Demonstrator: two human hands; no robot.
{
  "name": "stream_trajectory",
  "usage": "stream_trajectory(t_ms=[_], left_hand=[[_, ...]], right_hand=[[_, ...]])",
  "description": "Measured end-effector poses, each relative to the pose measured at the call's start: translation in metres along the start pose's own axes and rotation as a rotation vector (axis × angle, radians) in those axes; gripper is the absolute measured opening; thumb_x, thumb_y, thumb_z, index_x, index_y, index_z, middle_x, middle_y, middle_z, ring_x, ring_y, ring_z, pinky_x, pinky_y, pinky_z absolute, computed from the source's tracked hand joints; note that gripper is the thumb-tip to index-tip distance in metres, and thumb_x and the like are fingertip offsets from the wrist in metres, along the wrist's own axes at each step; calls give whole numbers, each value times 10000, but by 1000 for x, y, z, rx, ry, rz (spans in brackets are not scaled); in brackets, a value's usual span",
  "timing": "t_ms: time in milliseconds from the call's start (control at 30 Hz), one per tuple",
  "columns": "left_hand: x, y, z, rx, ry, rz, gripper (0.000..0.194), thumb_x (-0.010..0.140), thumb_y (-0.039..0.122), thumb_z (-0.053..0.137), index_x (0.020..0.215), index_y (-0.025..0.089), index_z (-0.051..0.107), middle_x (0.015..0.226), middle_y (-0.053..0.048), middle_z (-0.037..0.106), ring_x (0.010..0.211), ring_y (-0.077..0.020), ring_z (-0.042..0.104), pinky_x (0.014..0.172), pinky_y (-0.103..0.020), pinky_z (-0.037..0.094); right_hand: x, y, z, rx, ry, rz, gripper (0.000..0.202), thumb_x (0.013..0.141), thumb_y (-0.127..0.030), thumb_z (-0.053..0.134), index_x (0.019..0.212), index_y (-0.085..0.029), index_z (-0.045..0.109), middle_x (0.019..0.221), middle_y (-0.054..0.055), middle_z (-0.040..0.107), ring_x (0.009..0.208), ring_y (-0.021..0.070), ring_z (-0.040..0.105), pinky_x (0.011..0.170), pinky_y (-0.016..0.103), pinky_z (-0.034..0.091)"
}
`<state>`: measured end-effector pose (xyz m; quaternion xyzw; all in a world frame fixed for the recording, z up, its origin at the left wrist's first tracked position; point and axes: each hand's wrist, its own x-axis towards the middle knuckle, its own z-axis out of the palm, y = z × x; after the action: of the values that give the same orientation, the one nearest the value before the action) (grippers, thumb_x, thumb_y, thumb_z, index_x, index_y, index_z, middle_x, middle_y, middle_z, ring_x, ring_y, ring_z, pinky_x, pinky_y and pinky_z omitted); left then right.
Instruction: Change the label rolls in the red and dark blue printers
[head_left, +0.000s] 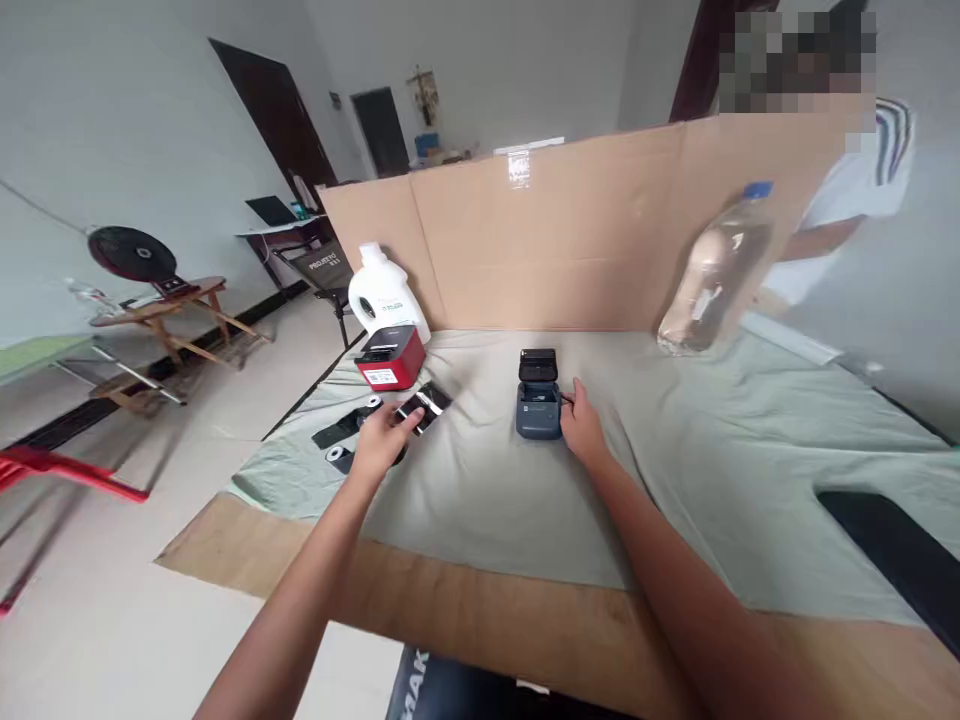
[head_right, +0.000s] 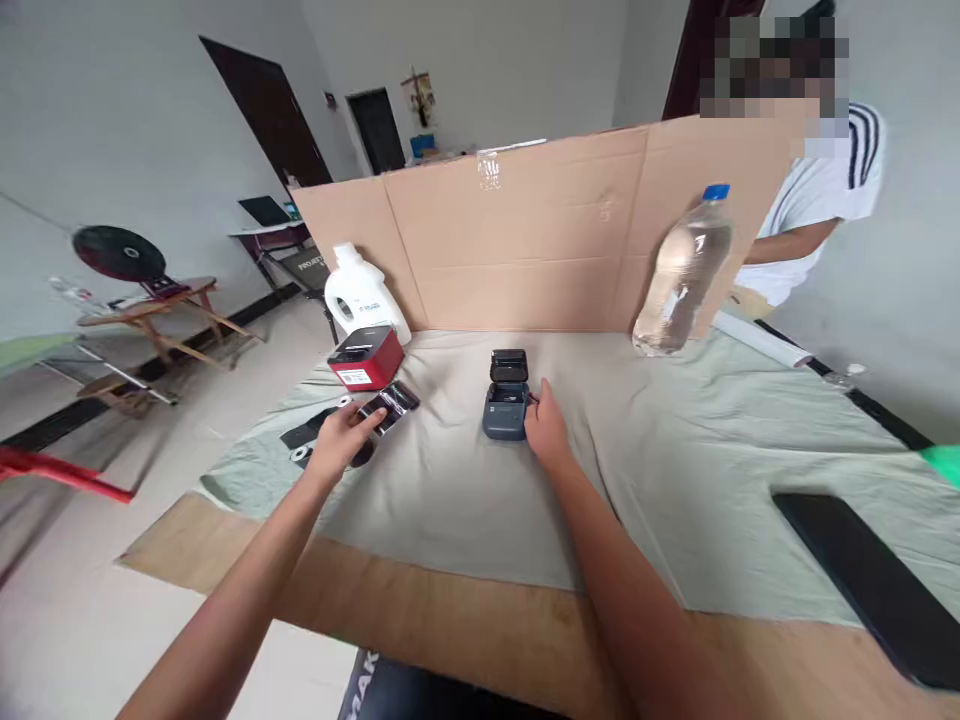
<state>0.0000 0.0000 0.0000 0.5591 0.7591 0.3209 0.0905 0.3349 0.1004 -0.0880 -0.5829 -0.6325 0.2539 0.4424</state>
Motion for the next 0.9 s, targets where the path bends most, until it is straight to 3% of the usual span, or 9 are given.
stream_trajectory(t_ms=[200,333,433,567,700,800,900], left_hand=[[-14,5,17,275,170,123,340,876,446,644,1102,210,738,1097,-88,698,953,-245,666,689,-290,471],[-21,2,37,441,187,144,308,895,414,628,1096,216,750,1110,-114,668,1072,-295,589,684,-322,474],[-26,-1,41,496,213,183,342,900,428,614,1136,215,743,1132,-140,647,1101,-336,533,775,-382,480],[-33,-15,20,392,349,190,459,910,488,568,1251,207,694,1191,-156,619,1131,-357,503,944,-461,436],[-36,-58,-16,162,547,-41,501,880,386,570,1337,185,612,1244,-140,622,1127,-328,535,1025,-475,410],[-37,-95,-32,-95,396,-272,611,794,296,610,1392,206,523,1247,-99,661,1009,-276,607,897,-415,497],[-39,-116,-33,-246,241,-353,679,740,234,615,1405,212,482,1266,-92,670,986,-251,624,818,-369,524]], right_hand=[[1,6,2,20,40,-38,697,850,-267,400,1528,-115,340,1276,166,675,1190,327,625,1055,529,451],[1,5,1,16,32,-21,703,846,-271,405,1529,-114,342,1272,167,677,1178,336,628,1039,528,456],[1,4,-1,16,22,-24,711,848,-276,412,1536,-116,328,1289,164,669,1185,333,623,1042,523,450],[0,3,-1,15,35,-26,705,848,-283,422,1531,-126,345,1277,152,679,1172,317,629,1032,498,460],[0,3,-2,13,47,-23,701,844,-292,431,1524,-135,361,1252,147,693,1155,316,638,1007,480,478],[1,0,-3,10,33,-2,712,842,-282,426,1530,-118,349,1260,153,688,1156,315,639,1010,474,478],[0,-3,-4,-9,12,29,724,844,-270,412,1541,-95,325,1290,160,671,1165,324,632,1029,486,461]])
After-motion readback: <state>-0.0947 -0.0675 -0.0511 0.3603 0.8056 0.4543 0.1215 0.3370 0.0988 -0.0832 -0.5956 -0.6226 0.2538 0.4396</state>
